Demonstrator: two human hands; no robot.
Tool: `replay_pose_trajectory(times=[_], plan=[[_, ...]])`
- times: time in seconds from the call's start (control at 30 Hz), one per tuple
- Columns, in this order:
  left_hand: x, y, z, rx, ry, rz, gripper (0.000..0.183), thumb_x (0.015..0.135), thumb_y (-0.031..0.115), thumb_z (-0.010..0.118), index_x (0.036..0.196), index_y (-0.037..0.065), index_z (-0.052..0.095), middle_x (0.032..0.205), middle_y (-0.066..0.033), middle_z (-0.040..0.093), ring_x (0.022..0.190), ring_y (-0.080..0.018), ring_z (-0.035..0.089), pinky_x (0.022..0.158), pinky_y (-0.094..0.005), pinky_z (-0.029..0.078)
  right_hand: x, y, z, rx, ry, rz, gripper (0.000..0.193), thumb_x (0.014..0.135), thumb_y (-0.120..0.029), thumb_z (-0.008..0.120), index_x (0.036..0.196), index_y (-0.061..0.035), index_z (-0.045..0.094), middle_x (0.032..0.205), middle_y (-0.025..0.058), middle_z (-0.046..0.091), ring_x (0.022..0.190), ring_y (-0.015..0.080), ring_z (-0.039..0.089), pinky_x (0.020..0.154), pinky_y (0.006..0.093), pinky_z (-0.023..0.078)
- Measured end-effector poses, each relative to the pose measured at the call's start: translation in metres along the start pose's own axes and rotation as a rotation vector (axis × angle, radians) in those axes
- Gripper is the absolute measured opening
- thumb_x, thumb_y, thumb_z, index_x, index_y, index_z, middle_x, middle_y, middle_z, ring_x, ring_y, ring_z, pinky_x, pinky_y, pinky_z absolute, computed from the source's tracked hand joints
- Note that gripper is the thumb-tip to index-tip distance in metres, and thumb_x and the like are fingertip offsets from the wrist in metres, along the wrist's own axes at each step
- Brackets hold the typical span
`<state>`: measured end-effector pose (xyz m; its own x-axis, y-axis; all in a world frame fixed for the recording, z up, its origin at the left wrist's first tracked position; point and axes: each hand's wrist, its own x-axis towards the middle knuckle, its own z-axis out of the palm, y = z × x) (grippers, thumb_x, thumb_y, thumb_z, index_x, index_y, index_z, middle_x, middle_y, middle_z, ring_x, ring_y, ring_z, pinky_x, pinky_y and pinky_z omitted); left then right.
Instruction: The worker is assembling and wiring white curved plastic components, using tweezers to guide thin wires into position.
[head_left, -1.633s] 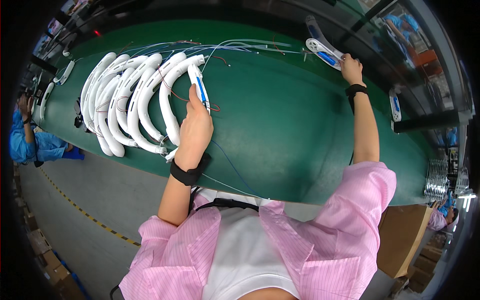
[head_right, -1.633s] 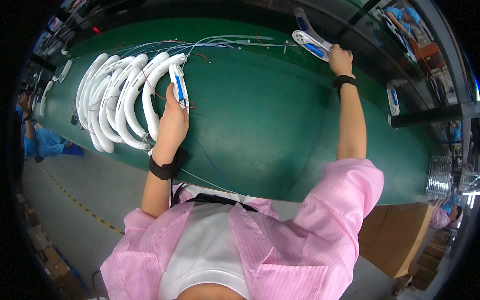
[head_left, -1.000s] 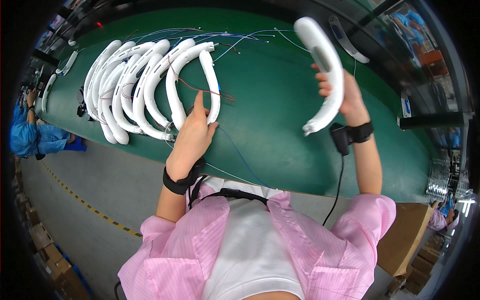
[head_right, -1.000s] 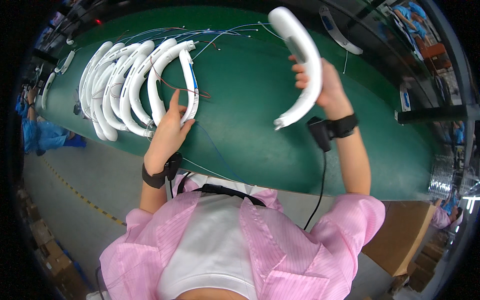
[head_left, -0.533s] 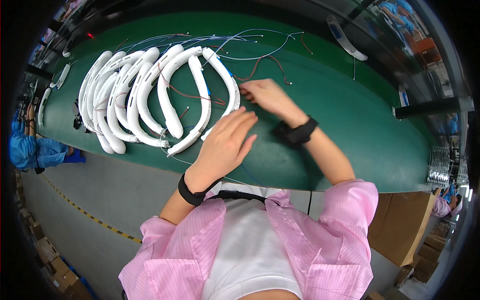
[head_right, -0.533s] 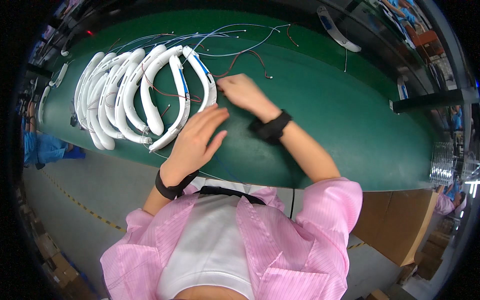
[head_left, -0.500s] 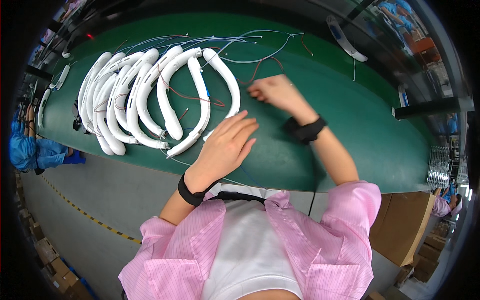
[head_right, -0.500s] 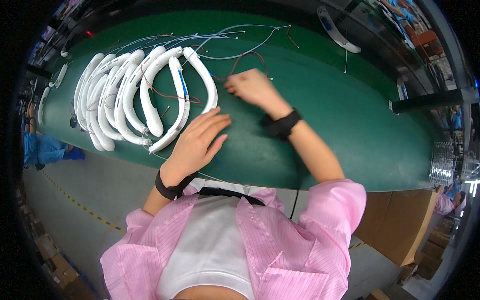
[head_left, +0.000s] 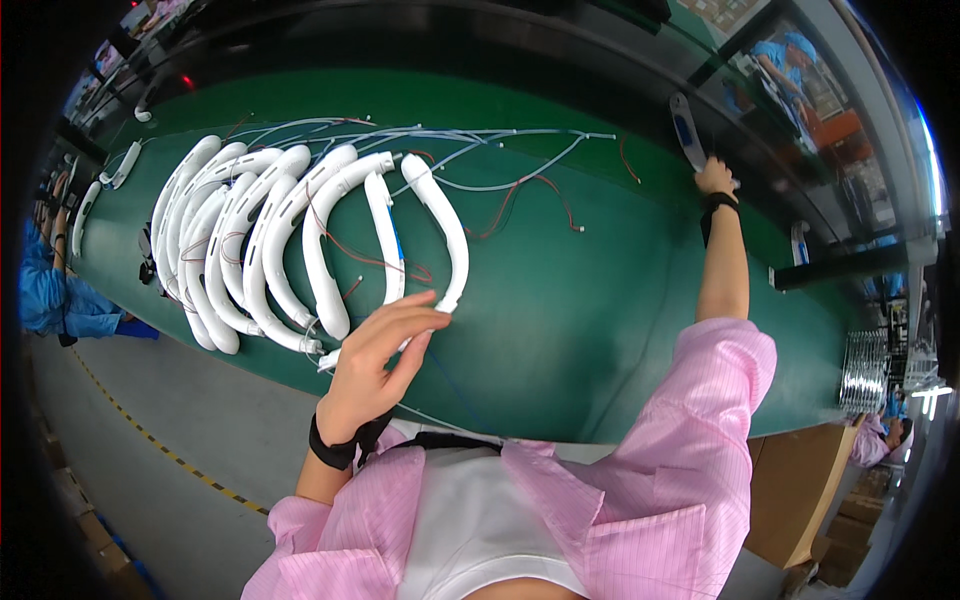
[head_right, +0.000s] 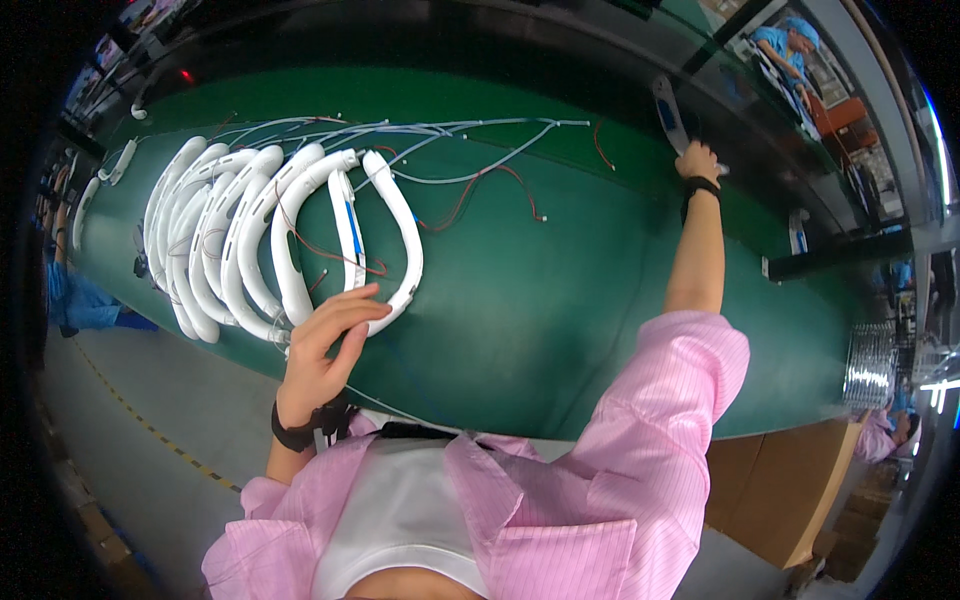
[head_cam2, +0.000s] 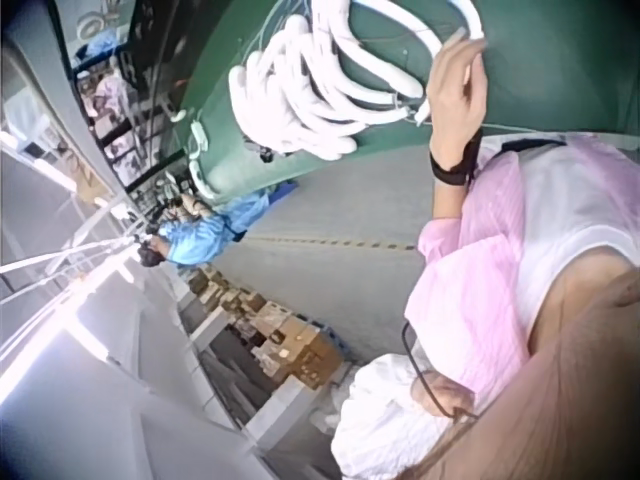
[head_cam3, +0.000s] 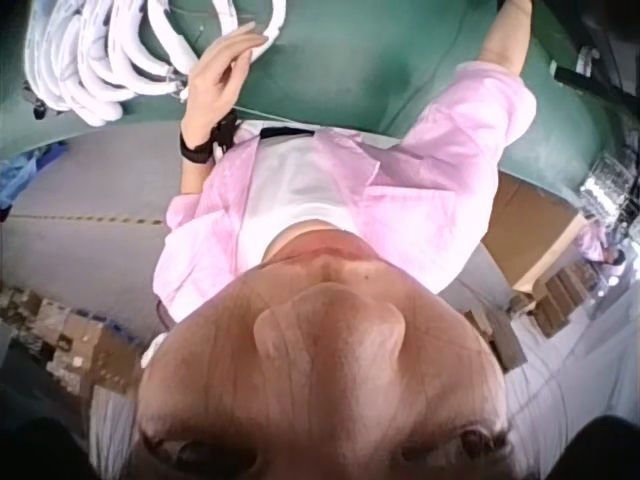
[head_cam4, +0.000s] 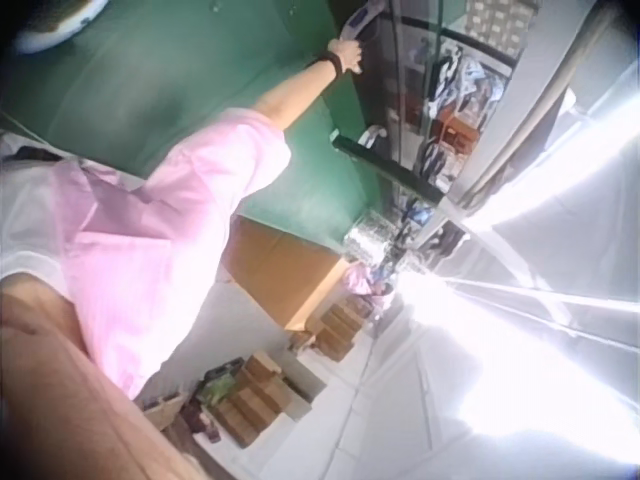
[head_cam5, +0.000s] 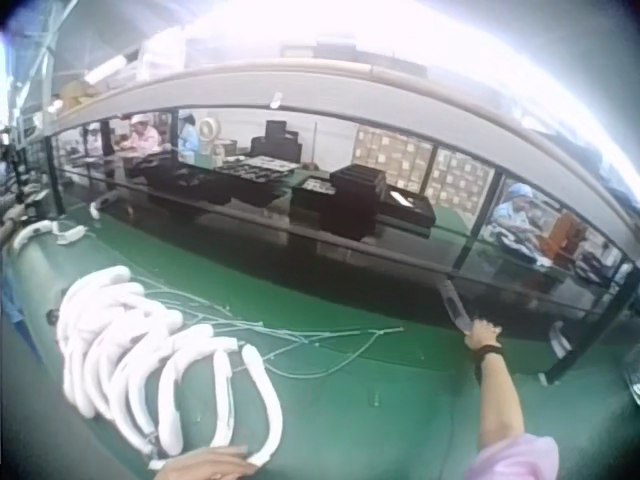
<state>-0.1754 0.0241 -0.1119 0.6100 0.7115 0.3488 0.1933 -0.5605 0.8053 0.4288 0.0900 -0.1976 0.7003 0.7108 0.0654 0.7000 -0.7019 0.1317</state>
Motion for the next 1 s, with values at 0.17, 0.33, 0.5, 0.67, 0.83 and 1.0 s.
replay_pose_trajectory(times=[0.17, 0.33, 0.5, 0.67, 0.83, 1.0], plan=[[0.005, -0.002, 0.0, -0.062, -0.009, 0.033, 0.018, 0.08, -0.006, 0.048, 0.092, -0.003, 0.062, 0.093, -0.0117, 0.064, 0.103, -0.0297, 0.057, 0.087, -0.0358, 0.044, -0.007, 0.011, 0.01, 0.249, -0.05, -0.051, 0.044, 0.077, -0.032, 0.064, 0.11, -0.0036, 0.055, 0.103, 0.0189, 0.061, 0.099, 0.0331, 0.057, 0.086, 0.04, 0.042], [0.009, -0.003, -0.005, -0.152, 0.009, 0.008, 0.017, 0.082, -0.003, 0.049, 0.093, -0.003, 0.061, 0.093, -0.0119, 0.064, 0.102, -0.0283, 0.057, 0.086, -0.0351, 0.044, -0.057, 0.003, -0.046, 0.839, -0.184, -0.345, 0.033, 0.082, -0.027, 0.062, 0.098, 0.0016, 0.057, 0.076, 0.0051, 0.059, 0.068, 0.0093, 0.05, 0.063, 0.0258, 0.042], [0.026, -0.007, 0.0, -0.548, 0.18, -0.229, 0.026, 0.092, 0.013, 0.042, 0.1, -0.005, 0.058, 0.1, -0.0147, 0.062, 0.097, -0.0243, 0.059, 0.088, -0.0334, 0.043, -0.19, -0.027, -0.175, 1.078, -0.731, -0.535, 0.039, 0.079, -0.023, 0.065, 0.108, 0.0012, 0.054, 0.085, 0.0001, 0.059, 0.075, 0.0071, 0.052, 0.068, 0.0224, 0.042], [0.031, -0.003, 0.018, -0.983, -0.501, -0.619, 0.039, 0.094, 0.025, 0.039, 0.094, -0.008, 0.06, 0.09, -0.0165, 0.063, 0.087, -0.0206, 0.062, 0.078, -0.0299, 0.048, -0.257, -0.084, -0.202, 0.986, -1.196, -1.182, 0.041, 0.075, -0.019, 0.07, 0.106, 0.0031, 0.055, 0.092, 0.0057, 0.061, 0.081, 0.0124, 0.057, 0.068, 0.0251, 0.045], [0.029, 0.04, 0.051, -1.575, -0.979, -0.782, 0.065, 0.093, 0.051, 0.024, 0.116, -0.005, 0.047, 0.095, -0.0187, 0.061, 0.079, -0.0237, 0.064, 0.07, -0.0332, 0.052, -0.285, -0.126, -0.208, 0.767, -0.852, -1.552, 0.038, 0.073, -0.022, 0.071, 0.102, -0.0007, 0.061, 0.091, 0.0079, 0.062, 0.083, 0.0234, 0.052, 0.074, 0.0322, 0.041], [0.04, 0.051, 0.054, -1.373, -0.581, -0.728, 0.06, 0.091, 0.055, 0.025, 0.118, 0.004, 0.043, 0.092, -0.0164, 0.059, 0.069, -0.0245, 0.063, 0.054, -0.0372, 0.055, -0.324, -0.112, -0.253, 0.853, -0.143, -1.22, 0.028, 0.072, -0.018, 0.064, 0.096, -0.0019, 0.061, 0.093, 0.0108, 0.056, 0.094, 0.026, 0.053, 0.081, 0.0335, 0.041]])
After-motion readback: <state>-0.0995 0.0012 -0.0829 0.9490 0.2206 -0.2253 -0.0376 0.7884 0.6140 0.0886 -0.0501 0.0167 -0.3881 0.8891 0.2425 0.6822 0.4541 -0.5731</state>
